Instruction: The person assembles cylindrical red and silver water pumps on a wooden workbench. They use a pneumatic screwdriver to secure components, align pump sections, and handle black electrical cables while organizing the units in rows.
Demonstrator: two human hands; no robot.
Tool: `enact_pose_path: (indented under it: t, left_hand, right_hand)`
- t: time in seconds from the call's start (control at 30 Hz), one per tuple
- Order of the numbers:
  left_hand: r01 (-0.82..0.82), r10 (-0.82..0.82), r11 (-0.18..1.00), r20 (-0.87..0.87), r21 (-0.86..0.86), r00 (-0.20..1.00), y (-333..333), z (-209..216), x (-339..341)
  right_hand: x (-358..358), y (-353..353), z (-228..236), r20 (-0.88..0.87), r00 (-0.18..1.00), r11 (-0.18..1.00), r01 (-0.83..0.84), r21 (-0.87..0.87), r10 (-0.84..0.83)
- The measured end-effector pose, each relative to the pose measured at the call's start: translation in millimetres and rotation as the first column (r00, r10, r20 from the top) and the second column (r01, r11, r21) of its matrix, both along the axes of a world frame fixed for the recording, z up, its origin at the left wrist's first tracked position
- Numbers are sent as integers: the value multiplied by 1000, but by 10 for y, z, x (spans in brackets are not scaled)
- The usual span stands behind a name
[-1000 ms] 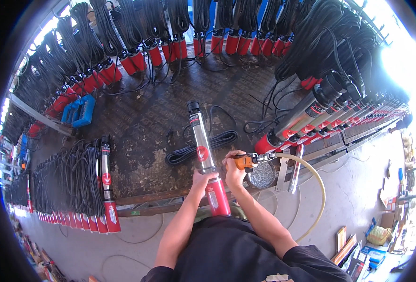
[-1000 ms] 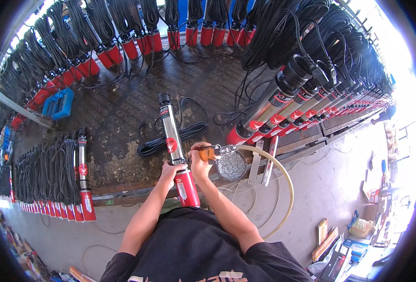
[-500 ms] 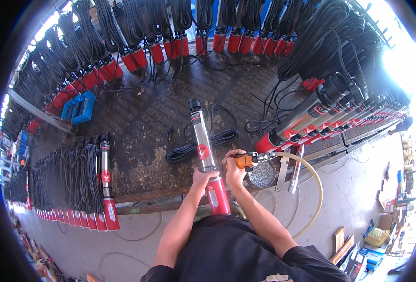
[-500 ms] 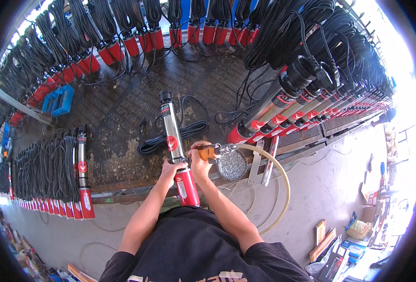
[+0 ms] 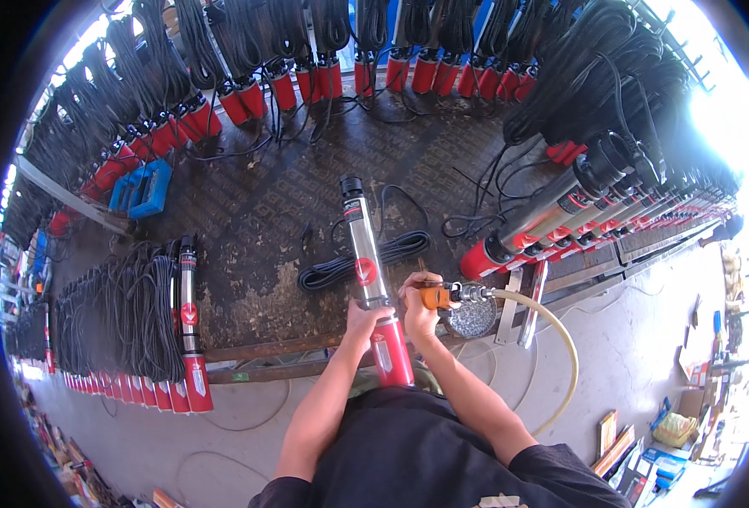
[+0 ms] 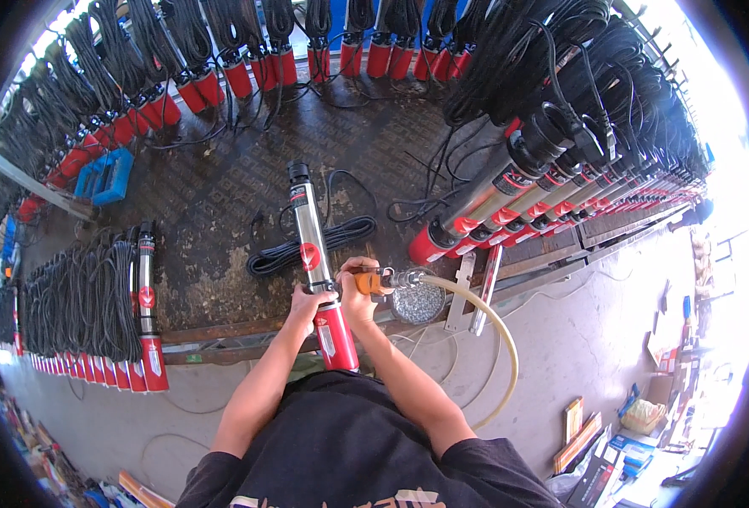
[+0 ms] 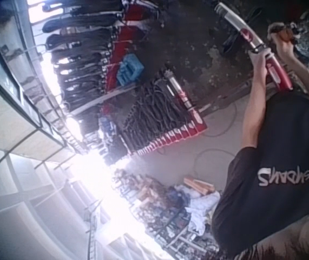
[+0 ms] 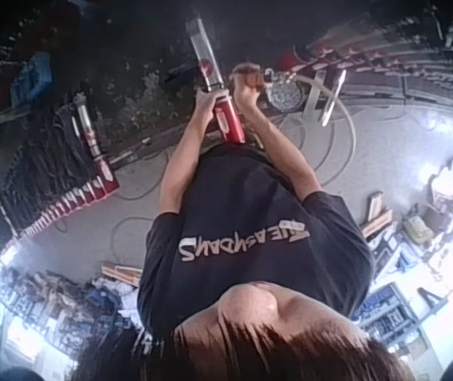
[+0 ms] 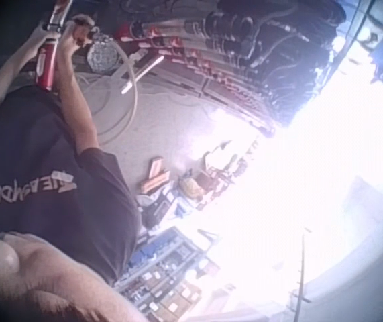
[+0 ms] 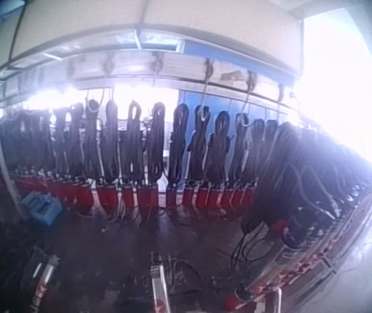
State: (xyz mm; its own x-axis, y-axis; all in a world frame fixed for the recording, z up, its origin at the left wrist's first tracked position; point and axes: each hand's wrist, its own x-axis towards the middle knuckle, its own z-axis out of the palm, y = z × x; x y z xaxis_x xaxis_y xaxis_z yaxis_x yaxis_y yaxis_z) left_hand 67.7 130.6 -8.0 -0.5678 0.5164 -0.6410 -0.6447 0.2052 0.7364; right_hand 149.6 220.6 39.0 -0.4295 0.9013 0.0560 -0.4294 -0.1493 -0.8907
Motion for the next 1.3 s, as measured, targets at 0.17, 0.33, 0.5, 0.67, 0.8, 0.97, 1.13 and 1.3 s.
enact_pose_path:
  t: [0.17, 0.33, 0.5, 0.67, 0.8, 0.97, 1.13, 1.3]
  left_hand:
    - [-6, 6, 1000, 3, 22, 1000, -22, 25, -3]
    - [-6, 6, 1000, 5, -3, 1000, -25, 65, 2]
    - [8, -8, 1000, 15, -2, 1000, -14, 99, -6]
    - [13, -13, 1000, 17, -2, 1000, -11, 36, -19]
    - [-9, 9, 1000, 18, -1, 1000, -16, 1, -11]
    - [-17, 16, 1000, 36, 12, 999, -19, 20, 11]
    - [-45, 43, 997, 27, 56, 999, -26, -52, 40]
    - [-28, 28, 1000, -1, 14, 1000, -24, -5, 29]
  right_hand:
    - [2, 13, -20, 10, 1000, 999, 16, -48, -16]
    - [-6, 32, 12, 6, 991, 987, 137, -86, -137]
    - [-99, 91, 15, 22, 959, 948, 284, -141, -284]
    - [-88, 22, 68, 43, 973, 966, 230, -121, -227]
    - [-13, 12, 8, 117, 993, 989, -28, 144, 11]
    - [-19, 20, -49, 26, 999, 998, -40, 50, 39]
    - [18, 42, -84, 9, 999, 999, -49, -5, 49]
    - [-57, 15, -102, -20, 1000, 999, -24, 48, 25]
